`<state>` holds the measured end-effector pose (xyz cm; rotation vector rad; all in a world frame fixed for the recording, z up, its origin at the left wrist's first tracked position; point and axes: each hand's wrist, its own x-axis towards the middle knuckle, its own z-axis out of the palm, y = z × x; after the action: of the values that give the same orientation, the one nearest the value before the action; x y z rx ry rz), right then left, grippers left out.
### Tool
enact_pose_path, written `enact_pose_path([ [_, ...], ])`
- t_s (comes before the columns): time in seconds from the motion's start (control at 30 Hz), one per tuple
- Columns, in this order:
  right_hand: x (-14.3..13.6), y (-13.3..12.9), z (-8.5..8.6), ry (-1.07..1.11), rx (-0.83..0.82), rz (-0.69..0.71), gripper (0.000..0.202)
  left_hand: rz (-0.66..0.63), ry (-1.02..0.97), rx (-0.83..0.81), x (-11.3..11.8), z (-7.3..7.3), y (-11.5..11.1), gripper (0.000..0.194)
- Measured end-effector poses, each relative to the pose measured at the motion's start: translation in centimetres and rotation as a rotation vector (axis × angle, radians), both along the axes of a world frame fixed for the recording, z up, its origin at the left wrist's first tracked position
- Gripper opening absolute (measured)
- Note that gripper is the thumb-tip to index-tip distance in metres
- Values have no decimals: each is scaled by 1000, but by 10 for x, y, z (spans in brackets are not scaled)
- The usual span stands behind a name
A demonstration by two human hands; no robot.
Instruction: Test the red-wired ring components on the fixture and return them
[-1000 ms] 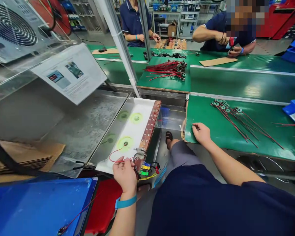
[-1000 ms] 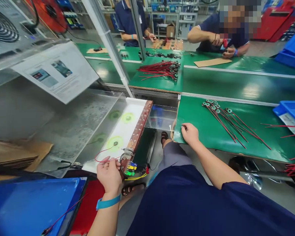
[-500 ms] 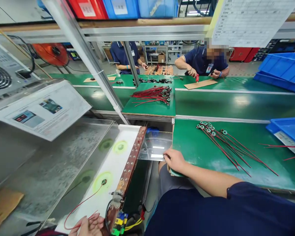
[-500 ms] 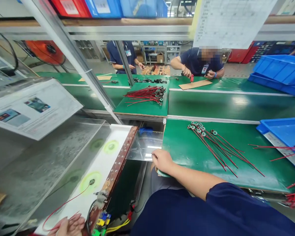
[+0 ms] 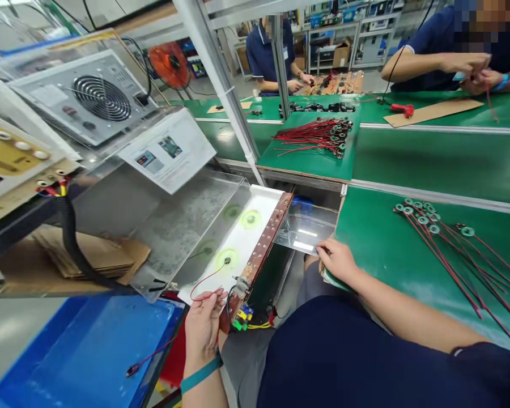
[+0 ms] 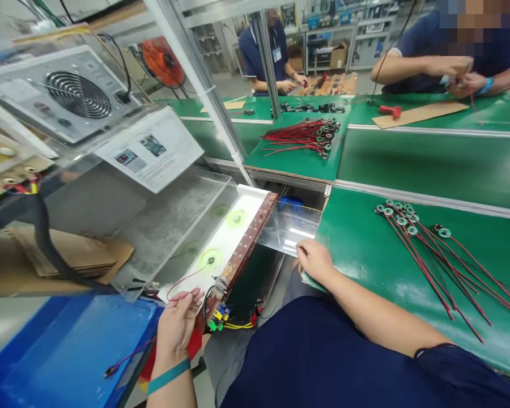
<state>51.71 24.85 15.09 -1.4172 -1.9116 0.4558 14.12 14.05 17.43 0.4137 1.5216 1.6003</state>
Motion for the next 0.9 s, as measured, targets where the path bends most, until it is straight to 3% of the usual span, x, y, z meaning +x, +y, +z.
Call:
enact_pose_path([
  [0.37, -13, 3, -3, -115, -81, -92, 19, -110, 280, -60, -4, 7, -19, 38],
  [0.67, -14, 2, 1, -157, -9, -102, 20, -188, 611, -106, 21, 5, -44, 33],
  [0.9, -13, 2, 2, -160, -17, -99, 22, -274, 972, 91, 22, -5, -46, 15],
])
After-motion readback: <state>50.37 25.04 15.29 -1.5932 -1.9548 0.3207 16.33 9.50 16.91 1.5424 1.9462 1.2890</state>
